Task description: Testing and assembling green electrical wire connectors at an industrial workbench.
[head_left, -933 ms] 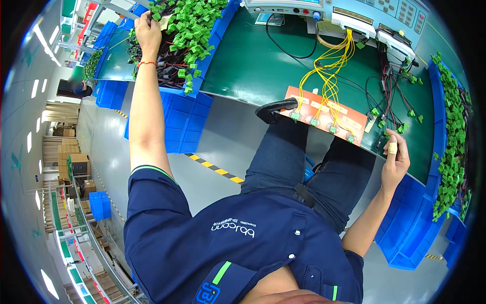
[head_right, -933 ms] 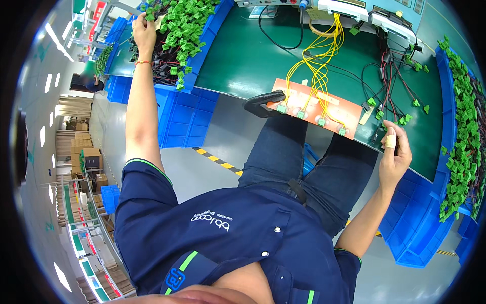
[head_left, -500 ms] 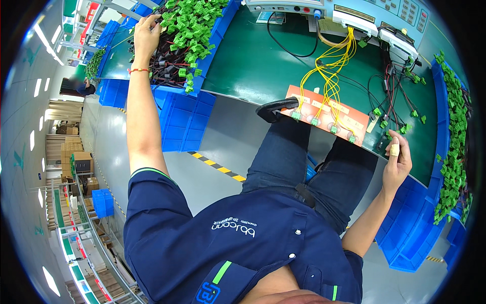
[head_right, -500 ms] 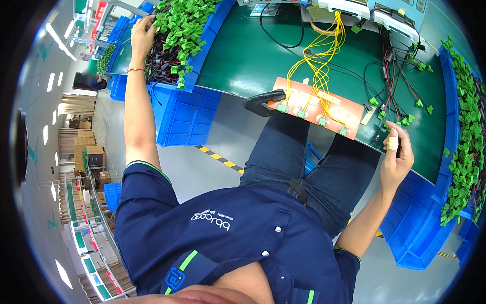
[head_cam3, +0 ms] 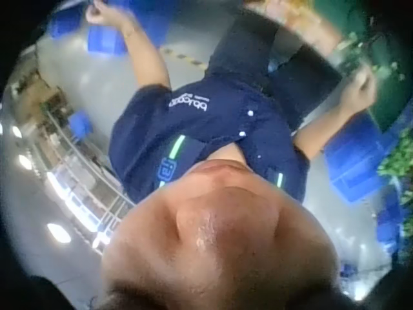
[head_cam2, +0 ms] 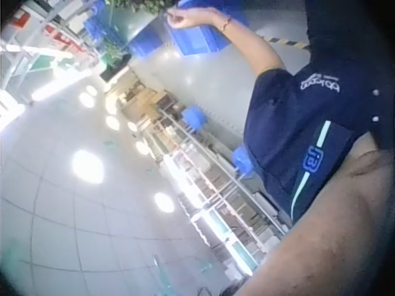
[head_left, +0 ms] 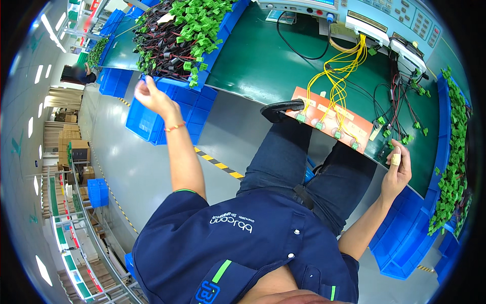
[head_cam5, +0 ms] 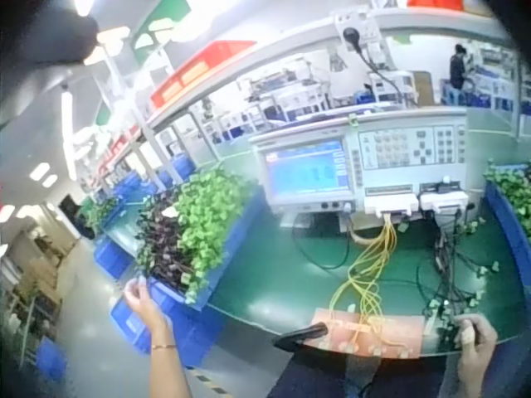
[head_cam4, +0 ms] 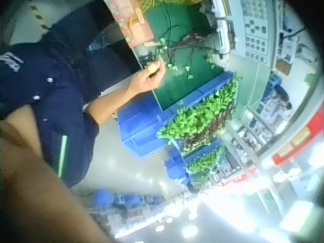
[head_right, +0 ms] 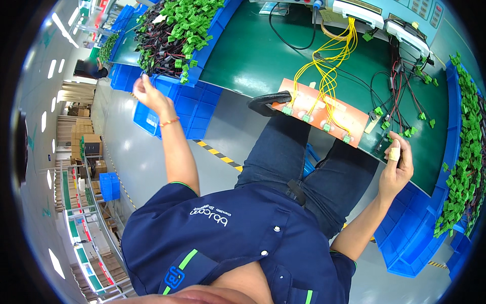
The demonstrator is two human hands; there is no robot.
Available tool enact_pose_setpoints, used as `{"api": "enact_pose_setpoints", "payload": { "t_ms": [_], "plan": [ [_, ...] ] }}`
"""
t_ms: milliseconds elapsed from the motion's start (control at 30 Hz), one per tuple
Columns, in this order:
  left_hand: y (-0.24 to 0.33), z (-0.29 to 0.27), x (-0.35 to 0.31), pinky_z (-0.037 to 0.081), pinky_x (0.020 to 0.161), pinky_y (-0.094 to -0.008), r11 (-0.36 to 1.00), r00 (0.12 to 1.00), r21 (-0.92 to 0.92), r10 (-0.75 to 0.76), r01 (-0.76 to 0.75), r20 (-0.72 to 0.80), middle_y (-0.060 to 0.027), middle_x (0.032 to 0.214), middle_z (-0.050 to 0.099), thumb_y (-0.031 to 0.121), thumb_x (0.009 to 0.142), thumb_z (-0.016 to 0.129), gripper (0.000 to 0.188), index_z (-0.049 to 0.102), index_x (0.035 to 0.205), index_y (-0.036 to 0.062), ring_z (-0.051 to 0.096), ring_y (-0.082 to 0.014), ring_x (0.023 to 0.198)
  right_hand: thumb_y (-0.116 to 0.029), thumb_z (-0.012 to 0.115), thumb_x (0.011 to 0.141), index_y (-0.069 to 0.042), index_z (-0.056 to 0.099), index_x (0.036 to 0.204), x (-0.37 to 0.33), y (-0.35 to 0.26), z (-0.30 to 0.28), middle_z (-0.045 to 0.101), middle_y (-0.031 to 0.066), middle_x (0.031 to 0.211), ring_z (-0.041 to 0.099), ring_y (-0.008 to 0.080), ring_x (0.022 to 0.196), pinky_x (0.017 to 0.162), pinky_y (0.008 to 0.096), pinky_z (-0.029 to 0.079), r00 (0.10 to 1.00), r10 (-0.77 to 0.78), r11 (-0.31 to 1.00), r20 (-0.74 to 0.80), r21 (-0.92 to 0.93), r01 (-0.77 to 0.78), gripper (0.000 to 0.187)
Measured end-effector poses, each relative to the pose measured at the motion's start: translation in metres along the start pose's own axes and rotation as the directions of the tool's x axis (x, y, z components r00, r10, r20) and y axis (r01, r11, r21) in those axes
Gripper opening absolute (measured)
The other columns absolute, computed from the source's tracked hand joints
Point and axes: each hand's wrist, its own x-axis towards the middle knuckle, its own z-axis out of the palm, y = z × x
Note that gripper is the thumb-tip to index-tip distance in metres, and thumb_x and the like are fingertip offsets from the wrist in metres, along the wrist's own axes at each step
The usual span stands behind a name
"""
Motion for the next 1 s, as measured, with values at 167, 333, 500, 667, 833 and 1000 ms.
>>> {"api": "enact_pose_setpoints", "payload": {
  "t_ms": [167, 333, 500, 667, 833, 1000],
  "plan": [
    [-0.029, -0.012, -0.028, 0.043, 0.066, -0.03, 0.609, 0.66, -0.255, -0.695, 0.751, 0.284, -0.0029, 0.085, 0.056, 0.042, 0.087, 0.071, 0.037, 0.056, 0.095, 0.0101, 0.053, -0.0125, 0.076, -0.012, 0.052, 0.1, 0.002, 0.066, 0.11, 0.001, 0.001, 0.0, 0.053, -0.0003, 0.078, 0.044, 0.0051, 0.069, 0.06, 0.0194, 0.033, 1.0, 0.015, 1.0, 0.012, -0.01, -0.015, 0.023],
    [-0.045, 0.007, 0.001, 0.042, 0.052, -0.0289, 0.652, 0.727, -0.335, -0.658, 0.68, 0.197, 0.0005, 0.065, 0.054, 0.016, 0.083, 0.071, 0.015, 0.058, 0.081, 0.0086, 0.051, -0.0127, 0.055, -0.012, 0.053, 0.1, 0.002, 0.066, 0.109, 0.001, 0.002, 0.002, 0.052, -0.0009, 0.076, 0.043, 0.0042, 0.067, 0.058, 0.0191, 0.032, 1.0, 0.012, 1.0, -0.012, -0.003, -0.012, 0.021],
    [-0.066, 0.018, 0.023, 0.043, 0.046, -0.031, 0.656, 0.692, -0.29, -0.722, 0.697, 0.031, -0.0059, 0.065, 0.056, 0.0, 0.069, 0.066, 0.009, 0.057, 0.069, 0.0022, 0.053, -0.0191, 0.05, -0.013, 0.051, 0.101, 0.002, 0.066, 0.11, 0.002, 0.003, 0.0, 0.052, -0.0018, 0.076, 0.042, 0.0032, 0.067, 0.058, 0.0184, 0.032, 1.0, 0.018, 1.0, 0.009, -0.014, -0.018, 0.023],
    [-0.1, 0.008, 0.082, 0.055, 0.056, -0.0371, 0.646, 0.673, -0.314, -0.739, 0.696, -0.029, -0.011, 0.074, 0.062, -0.004, 0.061, 0.066, 0.012, 0.06, 0.072, -0.0056, 0.061, -0.025, 0.059, -0.013, 0.05, 0.102, 0.001, 0.066, 0.11, 0.001, 0.005, -0.008, 0.052, -0.0024, 0.076, 0.042, 0.0028, 0.067, 0.058, 0.0183, 0.032, 0.999, 0.021, 0.999, 0.049, -0.044, -0.019, 0.023],
    [-0.14, -0.021, 0.138, 0.055, 0.054, -0.0377, 0.621, 0.627, -0.132, -0.779, 0.772, -0.002, -0.0132, 0.074, 0.067, 0.0, 0.062, 0.069, 0.015, 0.064, 0.074, -0.0057, 0.064, -0.0259, 0.056, -0.013, 0.051, 0.101, 0.002, 0.066, 0.11, 0.001, 0.007, -0.006, 0.055, -0.0019, 0.08, 0.041, 0.0025, 0.066, 0.058, 0.0183, 0.032, 0.998, 0.043, 0.995, 0.038, -0.09, -0.039, 0.023],
    [-0.191, -0.043, 0.185, 0.054, 0.053, -0.0349, 0.613, 0.618, -0.076, -0.78, 0.786, 0.104, -0.0125, 0.074, 0.068, 0.008, 0.063, 0.074, 0.018, 0.066, 0.074, -0.0043, 0.063, -0.0244, 0.053, -0.015, 0.05, 0.102, 0.001, 0.066, 0.11, 0.003, 0.007, -0.004, 0.055, -0.0026, 0.081, 0.04, 0.0023, 0.066, 0.057, 0.0183, 0.032, 0.997, 0.072, 0.983, -0.014, -0.168, -0.073, 0.024]
  ]
}}
